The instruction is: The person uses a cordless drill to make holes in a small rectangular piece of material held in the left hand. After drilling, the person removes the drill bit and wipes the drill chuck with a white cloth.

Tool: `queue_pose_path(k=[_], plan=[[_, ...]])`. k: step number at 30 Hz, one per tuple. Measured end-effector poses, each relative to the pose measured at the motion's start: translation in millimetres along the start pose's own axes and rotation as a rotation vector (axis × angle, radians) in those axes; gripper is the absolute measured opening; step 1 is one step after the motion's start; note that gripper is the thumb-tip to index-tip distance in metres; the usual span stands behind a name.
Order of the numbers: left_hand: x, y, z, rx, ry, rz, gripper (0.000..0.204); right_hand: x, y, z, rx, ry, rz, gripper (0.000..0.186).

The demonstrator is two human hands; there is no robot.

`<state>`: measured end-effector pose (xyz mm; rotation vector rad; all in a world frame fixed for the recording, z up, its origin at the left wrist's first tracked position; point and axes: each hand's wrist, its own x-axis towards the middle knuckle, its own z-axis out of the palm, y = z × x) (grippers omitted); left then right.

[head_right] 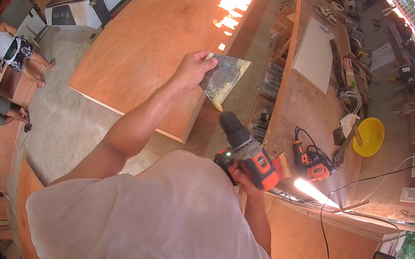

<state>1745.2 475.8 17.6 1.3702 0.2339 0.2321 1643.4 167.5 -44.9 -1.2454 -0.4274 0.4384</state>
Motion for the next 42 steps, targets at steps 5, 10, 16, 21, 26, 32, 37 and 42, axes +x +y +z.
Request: queue_pose_path(k=[5,10,16,21,26,32,37,42], plan=[[-3,4,2,-0.018,-0.034,-0.033,0.018,1,1,1,0.067,0.015,0.019,0.03],[-1,-1,3,-0.027,-0.039,-0.022,0.019,2,10,-9,0.083,0.018,0.014,0.032],[-1,3,5,0.009,-0.047,-0.021,0.02,1,5,-4,0.065,0.012,-0.003,0.033],[1,-1,7,0.007,-0.076,-0.009,0.02,-1,8,-7,0.048,0.004,0.021,0.035],[0,0,12,0.045,-0.062,-0.008,0.021,0,10,-9,0.086,0.002,0.037,0.037],[3,-3,12,0.049,-0.069,0.017,0.021,1,11,-9,0.083,-0.003,0.01,0.039],[4,-6,12,0.053,-0.045,0.011,0.022,0,10,-7,0.085,0.011,0.0,0.038],[9,-12,14,0.036,0.003,0.029,0.022,-2,13,-9,0.057,0.001,0.003,0.039]])
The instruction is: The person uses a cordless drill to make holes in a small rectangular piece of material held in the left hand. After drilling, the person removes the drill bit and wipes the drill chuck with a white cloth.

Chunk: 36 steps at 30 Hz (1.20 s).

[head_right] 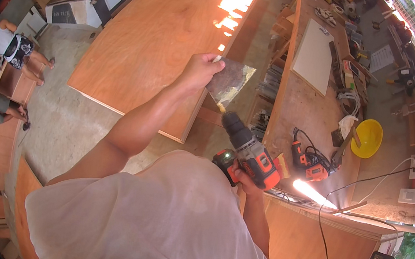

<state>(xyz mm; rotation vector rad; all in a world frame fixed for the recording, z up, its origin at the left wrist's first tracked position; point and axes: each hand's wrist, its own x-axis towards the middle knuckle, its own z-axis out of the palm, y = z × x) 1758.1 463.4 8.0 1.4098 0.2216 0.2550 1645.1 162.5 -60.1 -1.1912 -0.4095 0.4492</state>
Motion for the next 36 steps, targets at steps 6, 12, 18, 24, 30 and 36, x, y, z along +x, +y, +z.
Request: queue_pose_path(k=[6,12,18,24,30,36], plan=[[0,4,3,-0.004,0.026,-0.028,0.021,0,-6,11,0.029,0.038,0.006,0.034],[2,1,3,-0.054,-0.004,-0.058,0.02,-3,-2,3,0.008,0.054,0.001,0.032],[4,-1,3,-0.074,-0.002,-0.057,0.02,-3,2,4,0.011,0.038,-0.019,0.034],[4,-2,3,-0.087,-0.02,-0.063,0.019,-3,2,1,0.022,0.036,-0.027,0.038],[3,-4,1,-0.058,-0.004,-0.057,0.018,-2,4,0,0.085,0.066,0.007,0.041],[2,-11,3,-0.022,-0.02,-0.012,0.018,-2,2,2,0.063,0.063,0.012,0.041]])
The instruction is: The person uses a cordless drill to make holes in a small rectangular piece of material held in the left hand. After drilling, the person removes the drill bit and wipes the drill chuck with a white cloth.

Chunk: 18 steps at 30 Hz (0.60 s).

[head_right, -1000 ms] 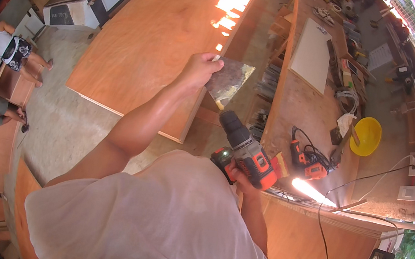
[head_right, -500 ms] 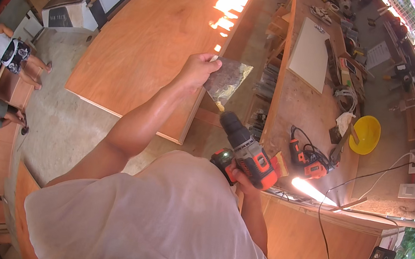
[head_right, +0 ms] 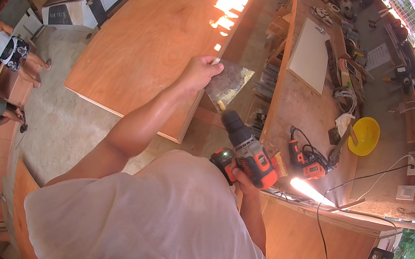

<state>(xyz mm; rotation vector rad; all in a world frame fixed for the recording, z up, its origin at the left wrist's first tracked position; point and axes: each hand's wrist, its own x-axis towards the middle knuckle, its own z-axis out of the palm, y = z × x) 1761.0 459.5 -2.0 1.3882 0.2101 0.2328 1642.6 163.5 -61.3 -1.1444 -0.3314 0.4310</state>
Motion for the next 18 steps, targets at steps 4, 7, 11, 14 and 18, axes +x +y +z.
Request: queue_pose_path(k=[4,7,11,14,18], plan=[[-3,0,2,0.02,-0.02,0.01,0.019,2,-5,3,-0.035,0.023,0.023,0.039],[-7,3,3,0.096,-0.015,0.052,0.021,2,-6,2,-0.008,0.039,0.05,0.036],[-11,13,9,0.267,0.002,0.123,0.025,-2,3,-1,-0.072,0.039,0.045,0.033],[-13,14,11,0.298,0.016,0.151,0.028,-1,-2,4,-0.077,0.035,0.034,0.031],[-13,15,12,0.359,0.038,0.151,0.028,0,-1,3,-0.087,0.036,0.033,0.03]])
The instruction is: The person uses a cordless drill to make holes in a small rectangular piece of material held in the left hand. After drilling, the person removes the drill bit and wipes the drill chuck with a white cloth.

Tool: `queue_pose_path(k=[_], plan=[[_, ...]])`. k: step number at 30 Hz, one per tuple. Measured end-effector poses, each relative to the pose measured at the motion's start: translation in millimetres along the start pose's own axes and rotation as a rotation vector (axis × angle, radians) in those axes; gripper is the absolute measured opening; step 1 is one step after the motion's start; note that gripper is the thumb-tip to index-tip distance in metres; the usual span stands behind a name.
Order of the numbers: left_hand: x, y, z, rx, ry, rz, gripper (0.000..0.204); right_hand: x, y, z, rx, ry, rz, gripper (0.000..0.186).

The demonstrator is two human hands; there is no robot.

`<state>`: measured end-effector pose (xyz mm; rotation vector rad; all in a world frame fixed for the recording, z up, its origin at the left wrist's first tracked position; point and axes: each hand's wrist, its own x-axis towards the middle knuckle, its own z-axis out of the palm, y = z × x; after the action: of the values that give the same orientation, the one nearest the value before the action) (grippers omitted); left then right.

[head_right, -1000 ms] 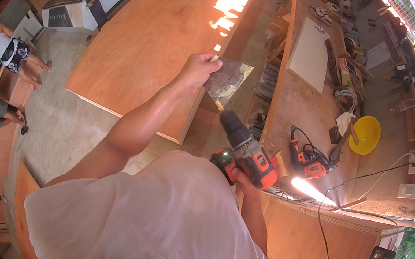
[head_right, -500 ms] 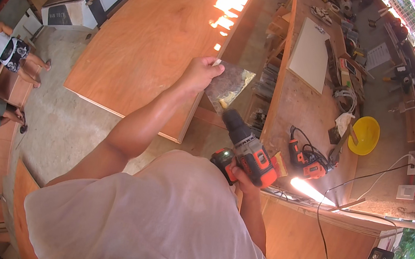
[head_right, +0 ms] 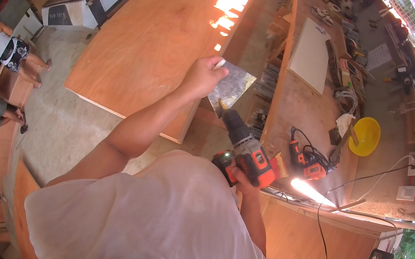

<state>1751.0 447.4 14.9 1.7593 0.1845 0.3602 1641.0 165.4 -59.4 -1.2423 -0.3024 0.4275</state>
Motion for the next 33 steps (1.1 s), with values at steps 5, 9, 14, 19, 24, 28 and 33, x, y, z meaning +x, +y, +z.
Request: queue_pose_path(k=[5,9,14,19,24,28,33], plan=[[0,-2,2,-0.007,0.003,0.008,0.028,-2,0,0,-0.057,0.001,0.009,0.026],[-1,-4,3,-0.015,-0.038,-0.001,0.028,0,-4,6,-0.082,0.019,-0.005,0.023],[3,-12,3,-0.049,-0.048,0.004,0.028,-2,-7,10,-0.114,0.009,0.048,0.021],[1,-11,-7,-0.161,-0.137,-0.036,0.025,2,-1,2,-0.064,0.028,-0.026,0.025],[-2,-9,-15,-0.139,-0.188,-0.052,0.024,3,9,-11,0.022,0.0,-0.008,0.029],[-5,-8,-14,-0.117,-0.217,-0.047,0.024,2,8,-6,0.013,0.033,-0.001,0.03],[-6,-9,-10,-0.062,-0.226,-0.002,0.023,0,2,-2,-0.124,0.019,0.014,0.029]])
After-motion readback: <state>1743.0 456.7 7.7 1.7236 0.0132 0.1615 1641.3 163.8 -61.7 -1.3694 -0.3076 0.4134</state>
